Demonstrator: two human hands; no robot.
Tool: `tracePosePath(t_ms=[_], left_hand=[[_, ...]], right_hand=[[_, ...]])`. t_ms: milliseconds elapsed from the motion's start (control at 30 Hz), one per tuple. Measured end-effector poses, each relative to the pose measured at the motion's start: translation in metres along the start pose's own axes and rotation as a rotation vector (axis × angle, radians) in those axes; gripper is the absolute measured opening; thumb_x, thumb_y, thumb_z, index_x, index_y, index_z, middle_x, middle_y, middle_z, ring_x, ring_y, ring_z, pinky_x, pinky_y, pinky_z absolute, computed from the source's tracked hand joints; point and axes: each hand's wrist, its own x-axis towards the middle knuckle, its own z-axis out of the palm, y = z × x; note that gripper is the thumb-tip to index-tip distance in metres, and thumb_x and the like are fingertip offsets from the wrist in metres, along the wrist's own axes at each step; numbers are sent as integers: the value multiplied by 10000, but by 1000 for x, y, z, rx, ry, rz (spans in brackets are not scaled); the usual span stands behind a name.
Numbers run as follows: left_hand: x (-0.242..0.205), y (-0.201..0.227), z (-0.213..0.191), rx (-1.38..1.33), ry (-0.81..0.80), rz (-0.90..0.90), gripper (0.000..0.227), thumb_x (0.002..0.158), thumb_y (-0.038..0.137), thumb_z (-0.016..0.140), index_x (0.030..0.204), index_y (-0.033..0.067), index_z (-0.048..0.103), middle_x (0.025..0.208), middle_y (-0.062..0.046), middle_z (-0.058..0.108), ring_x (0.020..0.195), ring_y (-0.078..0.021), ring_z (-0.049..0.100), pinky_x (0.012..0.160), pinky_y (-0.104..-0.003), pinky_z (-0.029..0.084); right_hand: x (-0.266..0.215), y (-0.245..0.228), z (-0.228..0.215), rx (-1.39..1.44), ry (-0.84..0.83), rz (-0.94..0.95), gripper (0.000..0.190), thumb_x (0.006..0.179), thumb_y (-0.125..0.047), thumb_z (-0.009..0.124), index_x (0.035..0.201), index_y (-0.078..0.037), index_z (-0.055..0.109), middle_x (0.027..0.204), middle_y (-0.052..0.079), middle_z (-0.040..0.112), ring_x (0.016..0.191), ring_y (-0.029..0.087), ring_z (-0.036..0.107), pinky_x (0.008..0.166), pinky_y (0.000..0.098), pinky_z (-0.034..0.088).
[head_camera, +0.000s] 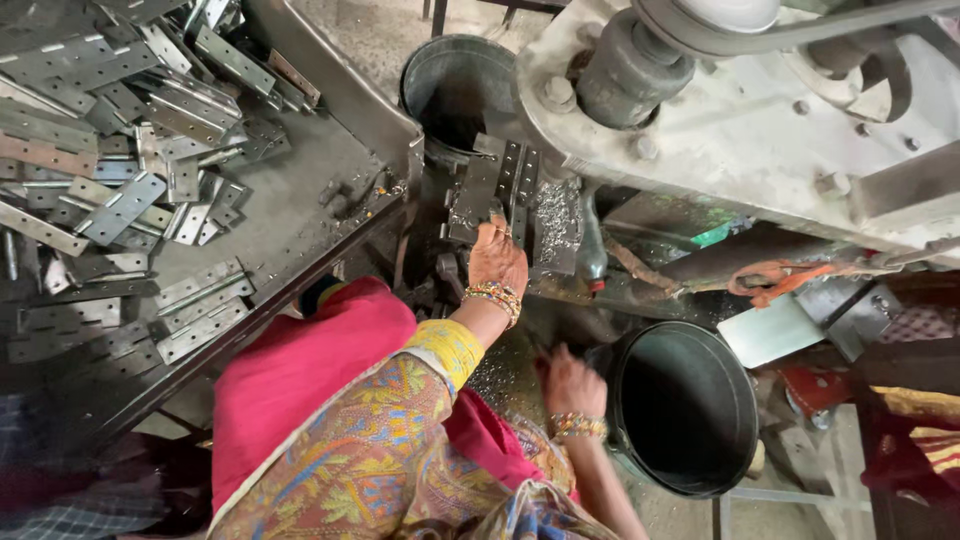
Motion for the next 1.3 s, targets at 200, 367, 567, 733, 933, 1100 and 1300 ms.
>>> tracePosePath(t_ms=[200, 367, 567, 733, 933, 1100, 1300], left_hand=[[-15, -4, 38, -82, 53, -106, 265, 1021, 141, 495, 1090, 90, 746, 1349, -128, 617, 1318, -269, 467, 1022, -413, 341], [-19, -16, 4, -138, 14, 2, 376, 943, 217, 485, 1177, 78, 745, 1468, -93, 560, 1405, -260, 413, 992, -405, 350], [-21, -26, 13, -141, 258, -128, 406, 895, 212, 504, 1192, 94, 754, 1447, -69, 570, 1322, -235, 448, 965, -390, 359], [5, -23, 13, -239, -88, -17, 335, 1054, 185, 472, 1206, 130, 766, 1500, -108, 585, 1492, -252, 405, 1152, -417, 325], [4, -27, 2, -259, 261, -123, 481, 862, 215, 492, 1259, 61, 716, 1551, -84, 464, 1371, -271, 377, 934, -465, 337], [18, -40, -20, -222, -111, -11, 406, 1073, 223, 415, 1327, 104, 709, 1585, -67, 466, 1554, -297, 308, 1247, -580, 184], [26, -26, -4, -221, 50, -137, 489, 964, 195, 384, 1409, 107, 566, 1608, -65, 318, 1457, -318, 300, 1135, -636, 167]], right_hand=[[7, -6, 47, 280, -59, 65, 308, 976, -419, 590, 1071, -126, 608, 884, 189, 733, 820, 410, 710, 679, 533, 554], [16, 17, 47, 92, -147, 92, 299, 1028, -404, 523, 1139, -139, 608, 943, 180, 756, 863, 381, 740, 731, 519, 589], [21, 13, 117, 480, -95, 5, 383, 929, -445, 647, 1143, -128, 626, 1012, 207, 741, 949, 420, 697, 778, 551, 562], [17, 14, 43, 166, -224, 136, 441, 944, -491, 608, 1201, -135, 565, 1025, 199, 725, 968, 419, 705, 806, 536, 557], [19, 8, 101, 460, -112, 13, 418, 917, -459, 611, 1155, -115, 596, 997, 212, 730, 945, 438, 683, 767, 549, 539], [23, 12, 45, 245, -182, 79, 422, 963, -513, 552, 1149, -135, 566, 1012, 216, 722, 955, 425, 700, 776, 534, 554], [6, -24, 13, 290, -193, 122, 396, 977, -505, 563, 1114, -134, 569, 997, 197, 734, 953, 429, 686, 772, 562, 535]])
